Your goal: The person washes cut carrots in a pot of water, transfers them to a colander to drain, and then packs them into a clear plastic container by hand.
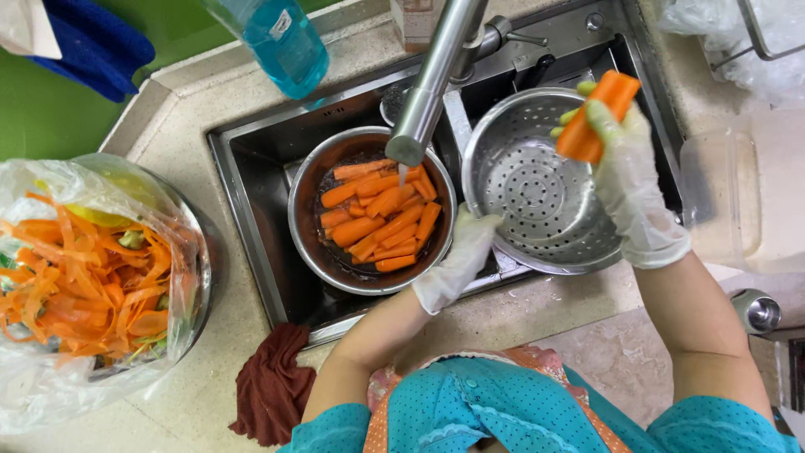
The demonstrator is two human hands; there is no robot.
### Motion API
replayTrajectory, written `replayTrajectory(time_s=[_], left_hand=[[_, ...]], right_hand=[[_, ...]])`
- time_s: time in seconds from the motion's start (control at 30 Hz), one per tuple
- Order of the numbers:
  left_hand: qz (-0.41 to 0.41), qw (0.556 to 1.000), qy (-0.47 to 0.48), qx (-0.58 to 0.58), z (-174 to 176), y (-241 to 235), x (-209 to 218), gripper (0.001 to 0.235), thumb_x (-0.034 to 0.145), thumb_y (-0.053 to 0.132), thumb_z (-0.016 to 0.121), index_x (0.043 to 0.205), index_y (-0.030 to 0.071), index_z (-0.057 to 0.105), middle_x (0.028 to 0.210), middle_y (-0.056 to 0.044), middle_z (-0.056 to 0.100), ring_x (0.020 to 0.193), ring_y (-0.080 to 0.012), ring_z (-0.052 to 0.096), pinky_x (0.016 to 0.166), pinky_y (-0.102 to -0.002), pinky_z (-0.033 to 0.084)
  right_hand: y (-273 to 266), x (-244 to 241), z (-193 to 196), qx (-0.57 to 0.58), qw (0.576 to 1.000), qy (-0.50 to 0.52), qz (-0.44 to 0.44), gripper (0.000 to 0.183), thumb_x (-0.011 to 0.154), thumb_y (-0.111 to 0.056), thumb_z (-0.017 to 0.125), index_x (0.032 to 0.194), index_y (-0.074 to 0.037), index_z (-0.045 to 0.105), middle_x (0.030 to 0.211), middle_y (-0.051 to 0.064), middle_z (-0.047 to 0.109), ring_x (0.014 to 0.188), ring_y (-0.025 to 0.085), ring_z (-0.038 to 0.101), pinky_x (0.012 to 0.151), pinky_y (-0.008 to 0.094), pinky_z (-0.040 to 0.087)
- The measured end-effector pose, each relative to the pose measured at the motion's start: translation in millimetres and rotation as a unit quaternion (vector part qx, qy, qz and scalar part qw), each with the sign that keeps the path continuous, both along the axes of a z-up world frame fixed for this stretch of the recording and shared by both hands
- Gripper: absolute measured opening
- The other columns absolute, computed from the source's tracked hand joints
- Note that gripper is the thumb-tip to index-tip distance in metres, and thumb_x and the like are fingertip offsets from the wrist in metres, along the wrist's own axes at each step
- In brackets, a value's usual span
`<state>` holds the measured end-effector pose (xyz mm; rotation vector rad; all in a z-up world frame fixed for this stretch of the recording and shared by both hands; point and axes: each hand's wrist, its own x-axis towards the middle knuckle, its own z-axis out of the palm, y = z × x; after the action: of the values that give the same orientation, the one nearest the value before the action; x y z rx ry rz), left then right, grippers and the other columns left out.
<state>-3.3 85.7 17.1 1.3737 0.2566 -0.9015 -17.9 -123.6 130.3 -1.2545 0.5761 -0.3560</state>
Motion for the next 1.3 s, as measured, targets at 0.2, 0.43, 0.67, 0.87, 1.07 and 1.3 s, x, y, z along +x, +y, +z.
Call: replayTrajectory(time_s=[0.2,0.43,0.67,0.87,1.07,1.3], left_hand=[[-0.051,0.992,-0.082,0.079,-10.2,-26.3,-15.1,0.058,0.084,0.016,0.074,0.135,0.000,0.053,0.128,-0.021,0.063,0.112,-0.0304,0.067,0.098,-0.039,0.054],[-0.048,0.994,-0.091,-0.026,-65.2,34.5,0.4,0.060,0.091,0.020,0.067,0.146,0.006,0.048,0.131,-0.011,0.064,0.120,-0.0243,0.062,0.104,-0.033,0.048],[0.146,0.976,-0.041,0.156,-164.8,192.5,76.2,0.078,0.084,0.023,0.079,0.151,0.006,0.044,0.150,-0.018,0.055,0.135,-0.0271,0.054,0.111,-0.033,0.042],[0.211,0.886,0.373,0.177,-221.2,213.1,79.3,0.103,0.071,0.046,0.082,0.155,0.013,0.033,0.158,-0.012,0.039,0.138,-0.0336,0.039,0.108,-0.056,0.035],[0.410,0.887,0.163,0.137,-260.4,206.4,94.8,0.115,0.061,0.037,0.096,0.148,-0.005,0.034,0.144,-0.021,0.055,0.125,-0.0304,0.060,0.105,-0.042,0.054],[0.136,0.975,-0.028,0.172,-233.5,200.1,122.2,0.085,0.062,0.022,0.094,0.134,0.000,0.057,0.121,-0.016,0.072,0.106,-0.0276,0.069,0.093,-0.037,0.056]], right_hand=[[108.7,57.8,-17.9,0.141,0.977,0.070,0.147,0.041,0.100,-0.021,0.065,0.134,-0.001,0.056,0.105,0.011,0.070,0.095,0.024,0.072,0.088,0.037,0.061],[193.0,132.8,-69.6,0.140,0.961,0.098,0.218,0.032,0.098,-0.022,0.067,0.124,-0.005,0.062,0.101,0.006,0.070,0.090,0.018,0.071,0.079,0.032,0.060],[219.0,153.1,-193.7,-0.270,0.906,0.189,0.266,0.040,0.101,-0.031,0.066,0.130,-0.004,0.064,0.116,0.014,0.074,0.110,0.028,0.071,0.098,0.040,0.054],[229.6,175.0,-278.8,-0.561,0.685,0.259,0.386,0.116,0.073,-0.064,0.083,0.153,-0.003,0.026,0.154,0.032,0.039,0.141,0.050,0.037,0.112,0.050,0.031],[227.6,124.5,-299.2,-0.091,0.867,0.368,0.322,0.096,0.083,-0.063,0.069,0.158,-0.012,0.037,0.146,0.014,0.058,0.135,0.029,0.054,0.113,0.037,0.040],[253.1,98.3,-249.7,-0.024,0.861,0.411,0.298,0.081,0.078,-0.039,0.075,0.147,-0.002,0.057,0.133,0.024,0.070,0.121,0.038,0.066,0.102,0.044,0.051]])
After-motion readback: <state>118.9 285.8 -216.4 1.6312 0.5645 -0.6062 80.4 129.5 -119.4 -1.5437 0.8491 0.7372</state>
